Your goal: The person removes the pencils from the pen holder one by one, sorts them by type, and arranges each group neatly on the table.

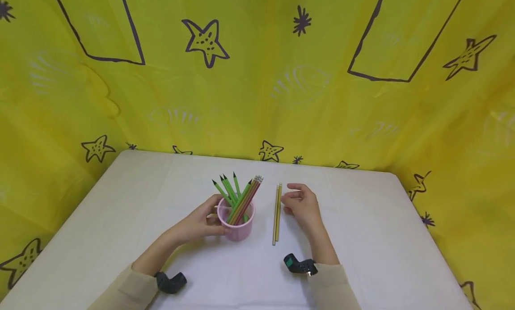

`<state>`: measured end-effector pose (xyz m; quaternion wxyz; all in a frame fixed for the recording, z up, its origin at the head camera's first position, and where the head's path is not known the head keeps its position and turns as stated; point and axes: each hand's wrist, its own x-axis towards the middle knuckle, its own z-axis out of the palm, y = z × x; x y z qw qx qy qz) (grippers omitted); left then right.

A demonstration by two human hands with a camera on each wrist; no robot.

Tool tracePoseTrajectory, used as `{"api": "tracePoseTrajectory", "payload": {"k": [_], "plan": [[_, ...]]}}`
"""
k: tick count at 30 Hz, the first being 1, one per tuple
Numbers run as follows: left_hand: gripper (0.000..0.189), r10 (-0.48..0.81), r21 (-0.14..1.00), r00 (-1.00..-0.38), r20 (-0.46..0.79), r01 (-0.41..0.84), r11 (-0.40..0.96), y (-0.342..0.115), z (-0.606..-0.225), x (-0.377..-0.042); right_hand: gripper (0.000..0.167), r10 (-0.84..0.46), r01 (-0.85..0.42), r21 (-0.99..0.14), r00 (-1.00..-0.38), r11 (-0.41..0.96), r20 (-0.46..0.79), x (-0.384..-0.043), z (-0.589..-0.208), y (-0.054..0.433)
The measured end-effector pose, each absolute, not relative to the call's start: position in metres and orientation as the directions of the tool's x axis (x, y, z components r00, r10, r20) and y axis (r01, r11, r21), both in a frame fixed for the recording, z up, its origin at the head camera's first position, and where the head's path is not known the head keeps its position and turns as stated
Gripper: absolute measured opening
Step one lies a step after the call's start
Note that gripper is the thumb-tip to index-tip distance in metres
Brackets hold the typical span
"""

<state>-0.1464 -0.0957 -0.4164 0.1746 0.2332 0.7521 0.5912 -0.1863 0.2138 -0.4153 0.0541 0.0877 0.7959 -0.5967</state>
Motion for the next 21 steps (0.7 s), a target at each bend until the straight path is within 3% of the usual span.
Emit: {"api": "tracePoseTrajectory", "payload": {"k": [11,21], "plan": [[0.076,0.555,0.970,-0.832,0.010,0.142,0.195,-0.096,-0.418,-0.146,0.045,-0.078,0.055,-0.983,-0.995,0.173,-0.070,-0.177,-0.396,0.199],[0.076,0.558,0.970,-0.830,0.021,0.152,0.190,-0.096,-0.417,-0.146,0.038,-0.246,-0.059,-0.989,-0.969,0.138,0.023,-0.162,-0.379,0.180]]}}
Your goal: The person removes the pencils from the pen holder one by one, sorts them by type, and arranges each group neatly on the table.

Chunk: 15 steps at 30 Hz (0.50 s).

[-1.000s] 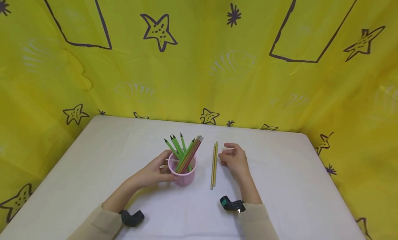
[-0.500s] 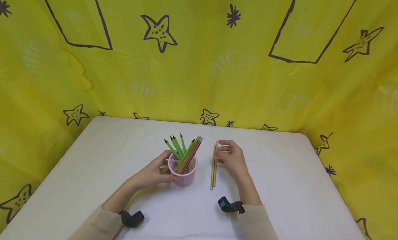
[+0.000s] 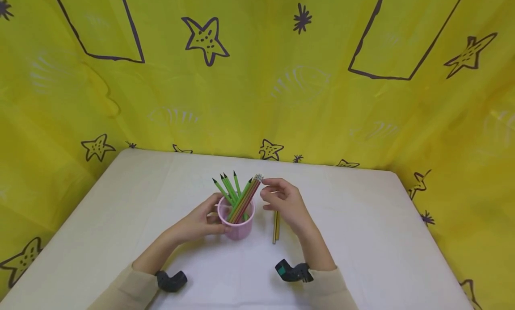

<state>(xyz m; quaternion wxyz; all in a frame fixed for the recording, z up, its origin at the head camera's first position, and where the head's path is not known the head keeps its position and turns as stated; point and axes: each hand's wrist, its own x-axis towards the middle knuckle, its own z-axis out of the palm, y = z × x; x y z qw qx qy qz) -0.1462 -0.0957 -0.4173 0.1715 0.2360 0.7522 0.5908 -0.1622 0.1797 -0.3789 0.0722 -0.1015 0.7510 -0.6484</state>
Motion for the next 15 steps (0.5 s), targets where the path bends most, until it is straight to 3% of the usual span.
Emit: {"api": "tracePoseTrajectory", "payload": {"k": [15], "plan": [[0.078,0.550,0.969,-0.835,0.006,0.140,0.202,-0.096,-0.418,-0.146,0.027,-0.267,-0.113,-0.986,-0.961,0.126,0.076,-0.157,-0.377,0.166]]}}
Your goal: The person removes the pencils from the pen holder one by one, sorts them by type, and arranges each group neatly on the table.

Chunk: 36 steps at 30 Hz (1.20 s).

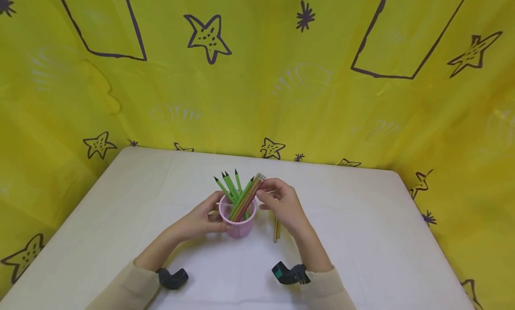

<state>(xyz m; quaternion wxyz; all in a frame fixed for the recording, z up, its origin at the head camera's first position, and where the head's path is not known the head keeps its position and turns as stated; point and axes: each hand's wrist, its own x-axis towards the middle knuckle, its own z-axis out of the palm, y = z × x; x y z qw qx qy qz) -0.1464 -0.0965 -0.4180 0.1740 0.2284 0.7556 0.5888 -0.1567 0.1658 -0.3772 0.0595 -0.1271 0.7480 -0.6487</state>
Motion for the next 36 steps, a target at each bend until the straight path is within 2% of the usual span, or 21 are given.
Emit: {"api": "tracePoseTrajectory", "payload": {"k": [12,36], "plan": [[0.072,0.560,0.976,-0.828,0.018,0.135,0.169,-0.097,-0.418,-0.146,0.019,-0.264,-0.115,-0.987,-0.961,0.113,0.082,-0.157,-0.377,0.165],[0.072,0.558,0.974,-0.830,0.008,0.132,0.182,-0.096,-0.418,-0.146,0.023,-0.217,-0.184,-0.978,-0.963,0.102,0.159,-0.153,-0.360,0.181]]}}
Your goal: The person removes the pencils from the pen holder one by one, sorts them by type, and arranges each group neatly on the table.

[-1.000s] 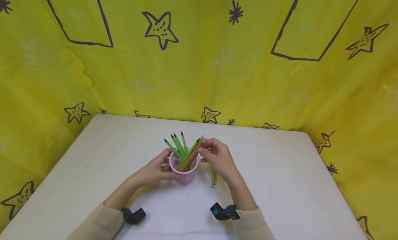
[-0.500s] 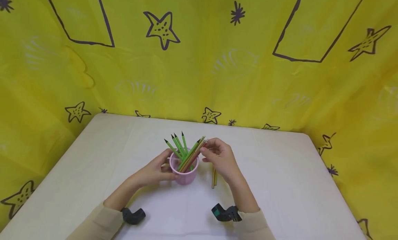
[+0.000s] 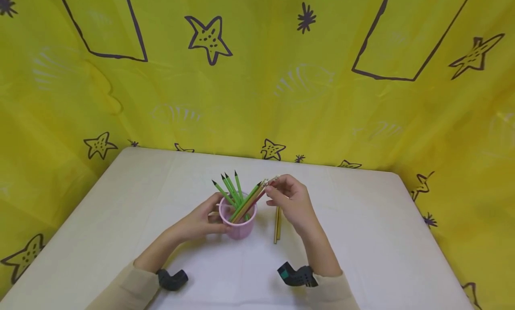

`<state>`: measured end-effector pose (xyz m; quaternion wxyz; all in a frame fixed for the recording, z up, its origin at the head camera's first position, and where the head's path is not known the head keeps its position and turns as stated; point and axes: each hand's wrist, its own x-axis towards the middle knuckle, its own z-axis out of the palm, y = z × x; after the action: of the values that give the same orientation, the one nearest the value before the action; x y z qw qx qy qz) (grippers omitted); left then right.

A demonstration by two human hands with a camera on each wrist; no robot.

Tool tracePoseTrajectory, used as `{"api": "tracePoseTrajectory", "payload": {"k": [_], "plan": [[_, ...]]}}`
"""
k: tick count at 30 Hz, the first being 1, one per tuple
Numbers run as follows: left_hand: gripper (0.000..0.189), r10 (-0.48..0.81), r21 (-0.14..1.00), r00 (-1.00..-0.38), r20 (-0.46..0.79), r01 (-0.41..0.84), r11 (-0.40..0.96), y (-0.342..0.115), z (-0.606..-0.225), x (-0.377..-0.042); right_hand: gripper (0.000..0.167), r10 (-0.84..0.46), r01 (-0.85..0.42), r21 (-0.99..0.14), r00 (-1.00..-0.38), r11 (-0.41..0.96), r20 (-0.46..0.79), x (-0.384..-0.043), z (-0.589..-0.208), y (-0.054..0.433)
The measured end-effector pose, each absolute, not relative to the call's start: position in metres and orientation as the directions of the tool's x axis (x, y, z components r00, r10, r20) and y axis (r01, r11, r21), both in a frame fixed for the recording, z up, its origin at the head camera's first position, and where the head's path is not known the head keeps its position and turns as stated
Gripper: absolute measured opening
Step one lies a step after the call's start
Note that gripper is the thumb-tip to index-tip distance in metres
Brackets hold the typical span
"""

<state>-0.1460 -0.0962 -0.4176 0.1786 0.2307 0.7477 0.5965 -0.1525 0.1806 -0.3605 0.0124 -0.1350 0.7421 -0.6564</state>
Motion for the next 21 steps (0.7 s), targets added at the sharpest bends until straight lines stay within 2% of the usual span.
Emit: {"api": "tracePoseTrajectory", "payload": {"k": [8,13,21], "plan": [[0.071,0.560,0.974,-0.829,0.015,0.138,0.178,-0.096,-0.415,-0.145,0.015,-0.186,-0.202,-0.977,-0.965,0.069,0.186,-0.152,-0.355,0.184],[0.072,0.564,0.976,-0.826,0.020,0.138,0.167,-0.096,-0.416,-0.146,0.008,-0.172,-0.224,-0.975,-0.960,-0.002,0.221,-0.150,-0.352,0.186],[0.077,0.562,0.976,-0.827,0.019,0.137,0.170,-0.095,-0.417,-0.146,0.012,-0.140,-0.259,-0.966,-0.956,-0.011,0.258,-0.146,-0.346,0.190]]}}
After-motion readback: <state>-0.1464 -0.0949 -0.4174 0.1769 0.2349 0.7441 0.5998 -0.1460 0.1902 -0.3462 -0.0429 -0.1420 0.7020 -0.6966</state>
